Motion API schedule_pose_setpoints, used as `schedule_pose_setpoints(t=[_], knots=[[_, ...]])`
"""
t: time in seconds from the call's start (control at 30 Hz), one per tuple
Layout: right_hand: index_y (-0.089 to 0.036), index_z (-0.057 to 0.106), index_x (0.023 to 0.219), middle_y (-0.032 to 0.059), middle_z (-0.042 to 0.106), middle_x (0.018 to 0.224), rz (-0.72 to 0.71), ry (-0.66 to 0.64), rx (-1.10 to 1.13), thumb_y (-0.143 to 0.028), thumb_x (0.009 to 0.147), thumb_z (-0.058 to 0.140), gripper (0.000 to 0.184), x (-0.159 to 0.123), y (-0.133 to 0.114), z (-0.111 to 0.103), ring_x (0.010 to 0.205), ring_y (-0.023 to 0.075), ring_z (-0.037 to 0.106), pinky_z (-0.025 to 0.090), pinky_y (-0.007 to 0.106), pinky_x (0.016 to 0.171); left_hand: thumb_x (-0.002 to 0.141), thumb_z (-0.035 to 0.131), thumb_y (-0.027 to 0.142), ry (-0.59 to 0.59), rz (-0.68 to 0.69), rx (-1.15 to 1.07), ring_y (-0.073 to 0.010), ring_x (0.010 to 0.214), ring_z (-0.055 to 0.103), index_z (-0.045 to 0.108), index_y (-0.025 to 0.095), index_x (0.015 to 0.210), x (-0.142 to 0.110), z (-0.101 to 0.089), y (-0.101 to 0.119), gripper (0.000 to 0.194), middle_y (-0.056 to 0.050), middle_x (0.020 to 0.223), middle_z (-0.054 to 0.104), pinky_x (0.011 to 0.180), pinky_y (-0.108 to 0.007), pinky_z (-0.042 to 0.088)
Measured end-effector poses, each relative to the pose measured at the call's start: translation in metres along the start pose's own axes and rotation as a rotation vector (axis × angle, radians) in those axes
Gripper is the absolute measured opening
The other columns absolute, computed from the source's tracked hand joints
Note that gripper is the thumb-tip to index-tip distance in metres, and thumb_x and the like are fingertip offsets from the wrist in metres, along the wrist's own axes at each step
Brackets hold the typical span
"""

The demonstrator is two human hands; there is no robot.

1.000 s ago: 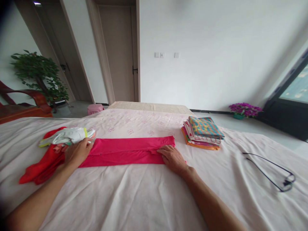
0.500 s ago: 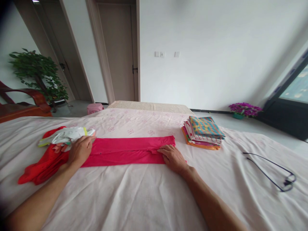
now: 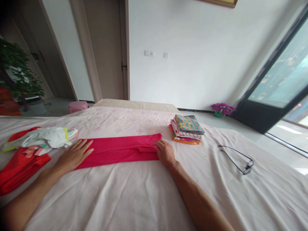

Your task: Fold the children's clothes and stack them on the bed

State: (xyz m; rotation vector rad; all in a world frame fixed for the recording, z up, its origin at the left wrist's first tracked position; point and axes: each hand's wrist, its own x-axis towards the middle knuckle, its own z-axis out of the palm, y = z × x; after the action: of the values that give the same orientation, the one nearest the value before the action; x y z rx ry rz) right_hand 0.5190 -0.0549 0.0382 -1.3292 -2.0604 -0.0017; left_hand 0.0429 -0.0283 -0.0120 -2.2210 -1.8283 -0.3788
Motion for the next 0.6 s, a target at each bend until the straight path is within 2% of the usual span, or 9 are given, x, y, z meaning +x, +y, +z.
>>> schedule_pose_setpoints(t=[0.07,0.13,0.23,0.3,0.37,0.5,0.6], knots=[[-0.024,0.068,0.118,0.008,0.071,0.109,0.01,0.036,-0.019,-0.016,0.094,0.042,0.036,0.002,-0.001,0.0,0.1,0.021,0.065,0.048,0.034,0.09,0.094,0.036,0.049,0.019,0.03,0.041,-0.0343,0.139,0.041,0.053,0.017,0.14,0.001,-0.003,0.003,0.059,-0.017,0.145,0.052,0.112,-0.051,0.032],[-0.022,0.06,0.132,0.011,0.064,0.129,-0.038,0.002,-0.046,-0.024,0.098,0.042,0.038,0.003,-0.005,0.002,0.117,0.0238,0.059,0.044,0.039,0.101,0.094,0.037,0.047,0.044,0.104,0.01,-0.0312,0.14,0.04,0.053,0.018,0.14,0.002,-0.005,0.006,0.057,-0.015,0.145,0.052,0.115,-0.049,0.028],[-0.023,0.038,0.15,0.0103,0.04,0.154,-0.169,-0.114,-0.068,-0.033,0.1,0.044,0.052,0.002,-0.018,0.01,0.142,0.0265,0.036,0.03,0.048,0.116,0.095,0.036,0.045,0.038,0.198,-0.131,-0.0239,0.141,0.041,0.049,0.022,0.144,0.003,-0.005,0.011,0.055,-0.008,0.15,0.049,0.118,-0.042,0.028],[-0.027,0.023,0.156,0.0072,0.03,0.159,-0.233,-0.191,-0.073,-0.037,0.101,0.044,0.06,-0.001,-0.027,0.018,0.147,0.0251,0.025,0.022,0.049,0.12,0.096,0.036,0.046,-0.003,0.213,-0.225,-0.0209,0.14,0.042,0.044,0.024,0.147,0.003,-0.004,0.015,0.056,-0.005,0.152,0.046,0.117,-0.038,0.032],[-0.029,0.016,0.158,0.0055,0.028,0.16,-0.264,-0.258,-0.089,-0.04,0.101,0.043,0.063,-0.005,-0.033,0.028,0.148,0.0237,0.022,0.018,0.049,0.121,0.095,0.037,0.048,-0.058,0.204,-0.26,-0.0213,0.141,0.041,0.042,0.025,0.148,0.002,-0.002,0.017,0.058,-0.005,0.153,0.044,0.115,-0.037,0.034],[-0.027,0.019,0.157,0.0066,0.03,0.159,-0.254,-0.348,-0.14,-0.046,0.101,0.043,0.065,-0.008,-0.029,0.04,0.147,0.0244,0.026,0.019,0.048,0.121,0.094,0.037,0.05,-0.137,0.169,-0.162,-0.0272,0.143,0.037,0.041,0.027,0.149,0.001,0.0,0.017,0.059,-0.007,0.156,0.038,0.116,-0.047,0.031],[-0.025,0.021,0.157,0.0071,0.029,0.159,-0.219,-0.359,-0.183,-0.045,0.102,0.041,0.062,-0.01,-0.019,0.037,0.147,0.0248,0.026,0.021,0.049,0.12,0.095,0.035,0.047,-0.132,0.152,-0.105,-0.0282,0.144,0.035,0.04,0.025,0.149,0.0,0.0,0.012,0.059,-0.01,0.158,0.035,0.114,-0.048,0.031]])
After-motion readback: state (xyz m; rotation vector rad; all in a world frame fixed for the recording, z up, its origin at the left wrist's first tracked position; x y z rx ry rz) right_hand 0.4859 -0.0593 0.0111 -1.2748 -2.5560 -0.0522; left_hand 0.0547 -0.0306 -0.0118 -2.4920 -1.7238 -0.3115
